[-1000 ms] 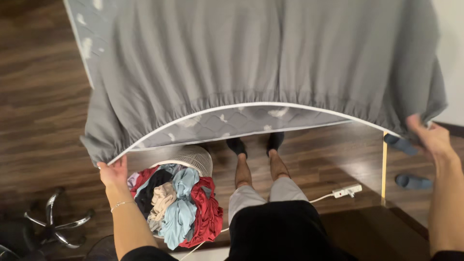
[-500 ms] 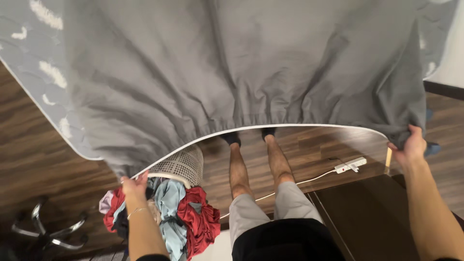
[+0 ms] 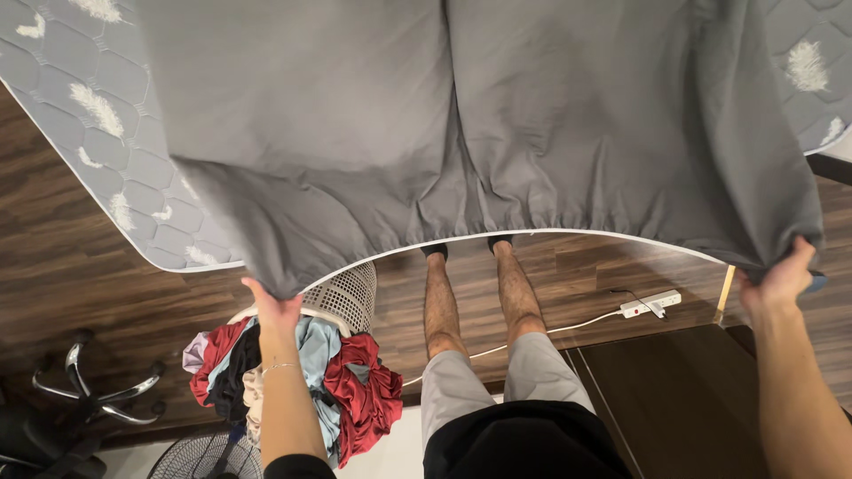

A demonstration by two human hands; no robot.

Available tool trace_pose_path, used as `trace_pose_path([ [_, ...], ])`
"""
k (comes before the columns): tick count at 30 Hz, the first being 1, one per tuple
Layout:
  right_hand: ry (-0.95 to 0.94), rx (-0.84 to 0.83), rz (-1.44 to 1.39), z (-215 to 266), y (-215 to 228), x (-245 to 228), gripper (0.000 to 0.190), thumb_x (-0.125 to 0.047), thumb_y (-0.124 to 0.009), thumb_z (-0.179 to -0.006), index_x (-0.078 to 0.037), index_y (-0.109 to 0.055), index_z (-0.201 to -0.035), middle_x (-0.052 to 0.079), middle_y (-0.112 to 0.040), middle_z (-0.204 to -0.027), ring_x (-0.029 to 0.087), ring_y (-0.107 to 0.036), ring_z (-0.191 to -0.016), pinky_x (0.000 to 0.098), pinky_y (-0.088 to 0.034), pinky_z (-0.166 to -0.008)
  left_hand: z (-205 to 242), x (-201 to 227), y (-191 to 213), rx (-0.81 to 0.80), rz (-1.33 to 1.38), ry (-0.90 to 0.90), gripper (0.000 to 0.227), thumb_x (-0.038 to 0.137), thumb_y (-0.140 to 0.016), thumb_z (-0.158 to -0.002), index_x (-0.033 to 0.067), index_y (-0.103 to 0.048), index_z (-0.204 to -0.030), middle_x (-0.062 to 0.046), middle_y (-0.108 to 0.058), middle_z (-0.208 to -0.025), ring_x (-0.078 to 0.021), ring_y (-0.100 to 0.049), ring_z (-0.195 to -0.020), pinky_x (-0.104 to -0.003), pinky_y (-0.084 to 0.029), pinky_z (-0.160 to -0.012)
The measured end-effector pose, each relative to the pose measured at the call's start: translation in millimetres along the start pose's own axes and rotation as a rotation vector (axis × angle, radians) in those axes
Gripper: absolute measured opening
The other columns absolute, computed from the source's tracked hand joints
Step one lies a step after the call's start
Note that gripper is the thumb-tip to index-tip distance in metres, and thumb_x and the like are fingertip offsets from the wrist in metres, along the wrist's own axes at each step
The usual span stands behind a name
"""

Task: The person stretches a grey fitted sheet over the corners of a mattress, lifting the mattress edges and tucking the elastic corners and sides underneath.

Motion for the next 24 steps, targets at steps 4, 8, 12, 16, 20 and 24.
trace_pose_path([
  [4, 0.089, -0.033, 0.385, 20, -58, 13, 0.079, -0.058, -0.072, -0.103, 0.001, -0.05, -0.15, 0.011, -0.055, -0.151, 0.023, -0.056, -0.131, 0.0461, -0.049, -0.102, 34, -22, -51, 0.0, -0.476, -0.138, 0.098, 0.059, -0.065, -0.086, 0.0071, -0.024, -0.158, -0.016, -0.031, -0.163, -0.0348, -0.033, -0.15, -0.051, -0.03, -0.121],
  [8, 0.566, -0.156, 0.695, 61, -158, 10, 0.083, -0.039, -0.084, -0.099, 0.009, -0.045, -0.154, 0.026, -0.065, -0.138, 0.039, -0.059, -0.118, 0.0486, -0.044, -0.097, 103, -19, -144, 0.0, -0.977, -0.945, 0.118, 0.033, -0.084, -0.083, -0.0138, -0.006, -0.158, -0.031, -0.015, -0.165, -0.0421, -0.021, -0.153, -0.046, -0.017, -0.127],
  [12, 0.813, -0.216, 1.03, 99, -279, 12, 0.114, -0.057, -0.085, -0.09, -0.003, -0.021, -0.168, 0.032, -0.059, -0.142, 0.049, -0.06, -0.12, 0.05, -0.048, -0.1, 130, -45, -248, -0.119, -1.296, -0.964, 0.093, 0.039, -0.082, -0.088, -0.0053, -0.034, -0.155, -0.03, -0.043, -0.155, -0.0452, -0.037, -0.145, -0.049, -0.031, -0.121],
  [16, 0.713, -0.447, 1.356, 94, -414, 56, 0.109, -0.074, -0.073, -0.081, -0.013, -0.034, -0.162, 0.022, -0.067, -0.13, 0.039, -0.066, -0.115, 0.0472, -0.052, -0.095, 90, -94, -346, -0.131, -1.381, -0.797, 0.104, 0.06, -0.081, -0.077, 0.0014, -0.039, -0.151, -0.028, -0.05, -0.132, -0.0452, -0.056, -0.116, -0.051, -0.048, -0.095],
  [20, 0.805, -0.393, 1.452, 65, -487, 111, 0.12, -0.077, -0.082, -0.071, 0.006, -0.036, -0.146, 0.027, -0.067, -0.113, 0.044, -0.065, -0.106, 0.0531, -0.051, -0.085, 17, -147, -402, -0.072, -1.464, -0.908, 0.107, 0.066, -0.08, -0.073, -0.0025, -0.039, -0.144, -0.023, -0.053, -0.124, -0.0424, -0.06, -0.109, -0.05, -0.052, -0.084],
  [24, 0.781, -0.38, 1.621, 16, -483, 160, 0.071, -0.06, -0.075, -0.094, -0.004, -0.053, -0.132, 0.02, -0.072, -0.109, 0.039, -0.069, -0.099, 0.0542, -0.052, -0.085, -52, -178, -388, -0.049, -1.715, -0.886, 0.028, 0.035, -0.061, -0.101, 0.0149, -0.061, -0.121, -0.009, -0.059, -0.122, -0.0317, -0.067, -0.105, -0.048, -0.054, -0.076],
])
Point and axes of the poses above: each hand's wrist, its own z-axis away from the middle knuckle, its own y-axis out of the back of the hand, x = y × z, the point moved 6 cm from there along -z, towards the middle knuckle
